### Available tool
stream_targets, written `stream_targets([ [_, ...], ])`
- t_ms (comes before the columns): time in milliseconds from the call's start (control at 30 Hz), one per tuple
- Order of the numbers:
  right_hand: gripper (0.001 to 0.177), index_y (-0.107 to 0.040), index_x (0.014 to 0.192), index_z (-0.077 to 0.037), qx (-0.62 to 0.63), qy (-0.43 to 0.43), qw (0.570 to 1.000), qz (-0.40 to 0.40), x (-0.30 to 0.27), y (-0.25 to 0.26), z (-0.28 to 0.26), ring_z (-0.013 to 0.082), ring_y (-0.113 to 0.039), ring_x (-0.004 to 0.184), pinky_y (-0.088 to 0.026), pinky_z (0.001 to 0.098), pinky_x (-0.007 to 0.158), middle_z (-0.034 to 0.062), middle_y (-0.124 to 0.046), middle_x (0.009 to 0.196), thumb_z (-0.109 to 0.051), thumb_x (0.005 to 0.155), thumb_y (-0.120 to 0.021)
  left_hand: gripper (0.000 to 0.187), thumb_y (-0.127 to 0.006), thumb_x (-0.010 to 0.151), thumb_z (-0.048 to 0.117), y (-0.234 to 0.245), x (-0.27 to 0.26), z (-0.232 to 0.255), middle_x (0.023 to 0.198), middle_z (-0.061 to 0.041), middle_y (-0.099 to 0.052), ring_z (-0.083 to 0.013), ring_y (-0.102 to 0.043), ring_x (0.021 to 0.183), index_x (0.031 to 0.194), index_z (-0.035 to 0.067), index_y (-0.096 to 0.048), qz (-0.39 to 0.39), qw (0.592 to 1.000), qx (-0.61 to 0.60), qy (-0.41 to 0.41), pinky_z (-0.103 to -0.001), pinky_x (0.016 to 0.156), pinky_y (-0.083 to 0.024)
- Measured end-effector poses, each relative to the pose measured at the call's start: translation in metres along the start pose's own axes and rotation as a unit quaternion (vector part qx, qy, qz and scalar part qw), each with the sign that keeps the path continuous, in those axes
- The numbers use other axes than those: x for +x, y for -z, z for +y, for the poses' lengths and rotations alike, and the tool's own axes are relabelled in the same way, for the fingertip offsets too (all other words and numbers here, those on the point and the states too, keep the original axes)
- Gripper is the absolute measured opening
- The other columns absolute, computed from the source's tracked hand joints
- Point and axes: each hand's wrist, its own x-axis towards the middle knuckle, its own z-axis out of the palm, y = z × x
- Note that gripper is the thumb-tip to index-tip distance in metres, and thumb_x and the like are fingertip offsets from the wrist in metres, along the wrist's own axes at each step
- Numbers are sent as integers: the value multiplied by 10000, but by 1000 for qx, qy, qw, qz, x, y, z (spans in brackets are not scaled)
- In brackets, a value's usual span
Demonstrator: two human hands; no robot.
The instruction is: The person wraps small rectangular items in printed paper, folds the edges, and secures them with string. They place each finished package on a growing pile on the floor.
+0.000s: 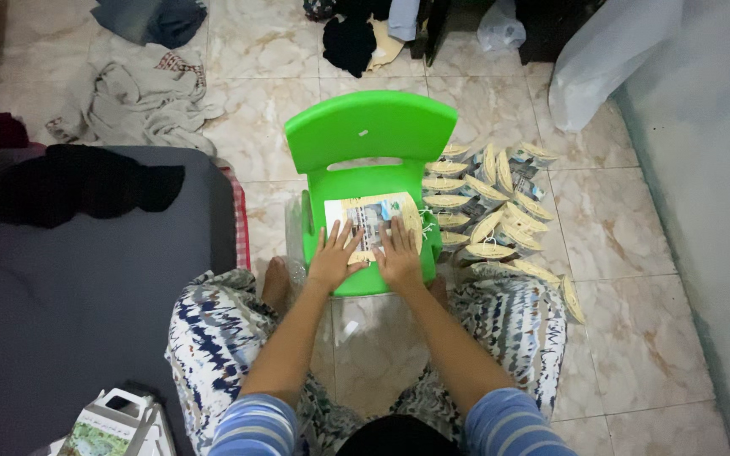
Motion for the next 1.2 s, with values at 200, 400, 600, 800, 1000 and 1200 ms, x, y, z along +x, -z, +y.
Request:
stream_targets([
  [200,625,-409,1560,-73,6,-11,1000,15,2,1,-9,410,-266,1540,-206,594,1227,289,-327,1619,-395,1033,-507,738,-518,933,600,7,1,1,1677,-141,-164,-408,-80,1544,1587,312,-334,-10,999,-33,-2,-565,1235,-74],
  [400,656,-400,1552,-64,-6,-24,1000,4,2,-20,1,421,-301,1522,-211,632,1215,293,-353,1598,-405,1007,-531,599,-486,995,544,3,3,6,1691,-147,-237,-404,-132,1563,1550,323,-458,78,995,-69,-1,-576,1252,-96],
  [600,727,-261,1620,-46,-70,-24,996,-58,-3,-55,20,427,-172,1555,-99,629,1227,300,-219,1660,-445,1035,-425,617,-531,919,498,6,12,14,1640,-158,-254,-391,-138,1531,1503,320,-443,27,998,-33,52,-600,1210,-67],
  [800,759,-203,1604,-99,-17,-60,988,-139,11,-65,32,404,-90,1529,-10,615,1177,275,-125,1659,-531,1014,-404,642,-590,899,482,24,25,21,1641,-170,-293,-402,-181,1549,1497,280,-475,-56,995,3,83,-649,1242,-27],
  [1000,596,-479,1526,-201,125,-68,984,-109,13,-8,28,330,-208,1561,-147,523,1262,158,-227,1694,-392,980,-620,727,-683,784,376,19,33,36,1588,-245,-298,-515,-142,1489,1460,183,-497,-6,994,-28,107,-697,1169,34],
  [1200,263,-736,1192,-137,271,-113,955,34,28,84,46,209,-718,1015,-577,354,930,96,-759,1160,-239,952,-700,526,-658,728,146,42,45,72,1478,-216,-470,-471,-262,1493,1247,75,-607,119,988,-70,65,-717,1186,-24],
])
